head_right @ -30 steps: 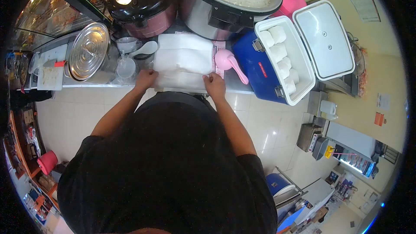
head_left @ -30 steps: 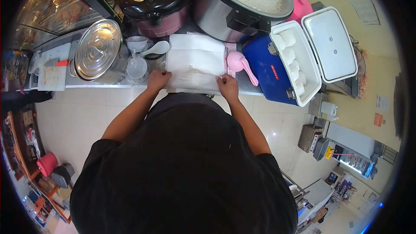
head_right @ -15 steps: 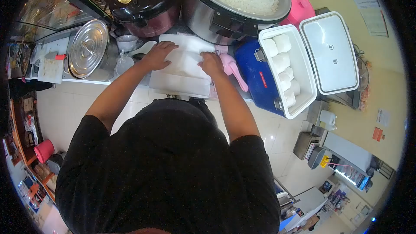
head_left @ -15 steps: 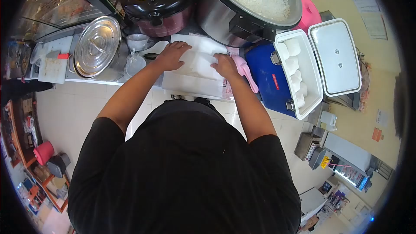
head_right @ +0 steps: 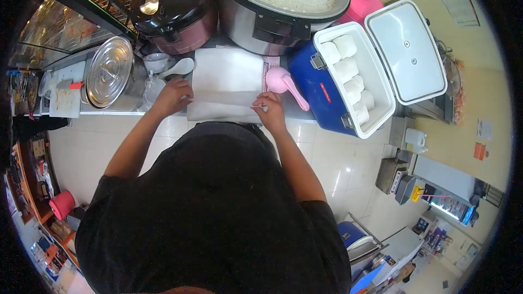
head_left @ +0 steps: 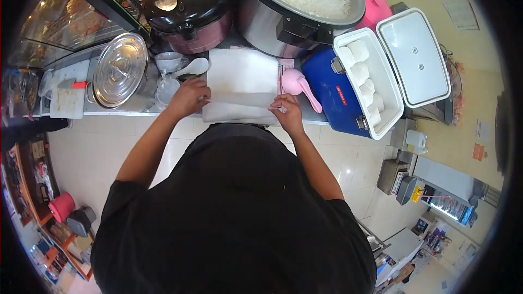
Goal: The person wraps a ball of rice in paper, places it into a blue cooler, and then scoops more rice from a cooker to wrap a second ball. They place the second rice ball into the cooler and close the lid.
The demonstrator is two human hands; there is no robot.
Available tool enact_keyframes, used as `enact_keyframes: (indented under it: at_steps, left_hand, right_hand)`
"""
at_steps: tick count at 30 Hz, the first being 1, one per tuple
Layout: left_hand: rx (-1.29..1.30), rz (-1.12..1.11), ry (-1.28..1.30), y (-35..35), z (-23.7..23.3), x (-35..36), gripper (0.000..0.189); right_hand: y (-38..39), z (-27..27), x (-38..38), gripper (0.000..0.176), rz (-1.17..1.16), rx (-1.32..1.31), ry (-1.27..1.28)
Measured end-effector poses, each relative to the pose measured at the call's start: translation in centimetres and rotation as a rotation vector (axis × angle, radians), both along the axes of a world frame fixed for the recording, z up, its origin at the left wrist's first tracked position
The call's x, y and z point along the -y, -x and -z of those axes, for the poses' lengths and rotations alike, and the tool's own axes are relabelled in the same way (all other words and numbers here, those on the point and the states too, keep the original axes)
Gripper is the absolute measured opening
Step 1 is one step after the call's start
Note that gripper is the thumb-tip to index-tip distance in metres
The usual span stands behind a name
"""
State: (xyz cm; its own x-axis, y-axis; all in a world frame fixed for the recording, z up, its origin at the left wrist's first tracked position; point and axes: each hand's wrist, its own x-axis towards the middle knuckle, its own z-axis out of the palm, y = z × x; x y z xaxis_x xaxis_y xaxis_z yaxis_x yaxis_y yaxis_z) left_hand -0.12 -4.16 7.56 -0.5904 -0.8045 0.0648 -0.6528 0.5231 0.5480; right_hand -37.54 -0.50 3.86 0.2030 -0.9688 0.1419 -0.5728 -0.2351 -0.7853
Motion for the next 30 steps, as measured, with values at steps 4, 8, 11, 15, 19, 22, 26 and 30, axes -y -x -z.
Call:
enact_keyframes:
  at_steps: [4, 8, 11, 15, 19, 22, 26, 30]
  left_hand:
    - [-0.1, -0.147, 0.042, -0.7, 1.1, -2.6, 0.017]
    - [-0.026, -0.185, 0.13, -0.7, 1.5, -2.4, 0.017]
    - [-0.053, -0.289, 0.057, -1.8, 3.7, 0.7, 0.021]
    - [-0.244, -0.228, -0.318, 0.6, 2.6, 4.3, 0.044]
    - [0.114, 0.207, -0.315, 7.6, 0.2, 3.0, 0.076]
    - [0.344, 0.283, -0.339, 10.2, -1.3, 1.2, 0.084]
    - [0.251, 0.121, -0.215, 9.9, 1.8, -1.3, 0.087]
    - [0.171, 0.059, -0.167, 8.9, 2.5, -2.6, 0.083]
  right_hand:
    - [-0.4, 0.9, -1.7, 0.014, 0.079, 0.002, 0.025]
    - [-0.4, 1.5, -2.1, 0.015, 0.14, 0.045, -0.019]
    - [0.0, 1.9, -2.2, 0.016, 0.147, 0.056, -0.002]
    - [-0.1, 2.3, -2.6, 0.017, 0.173, 0.122, -0.06]
    - [-0.3, 2.3, -2.7, 0.017, 0.21, 0.131, -0.077]
    - [0.0, 2.0, -2.5, 0.017, 0.23, 0.146, -0.103]
    - [0.2, 2.0, -2.2, 0.017, 0.233, 0.139, -0.103]
    - [0.1, 1.9, -2.5, 0.015, 0.255, 0.142, -0.093]
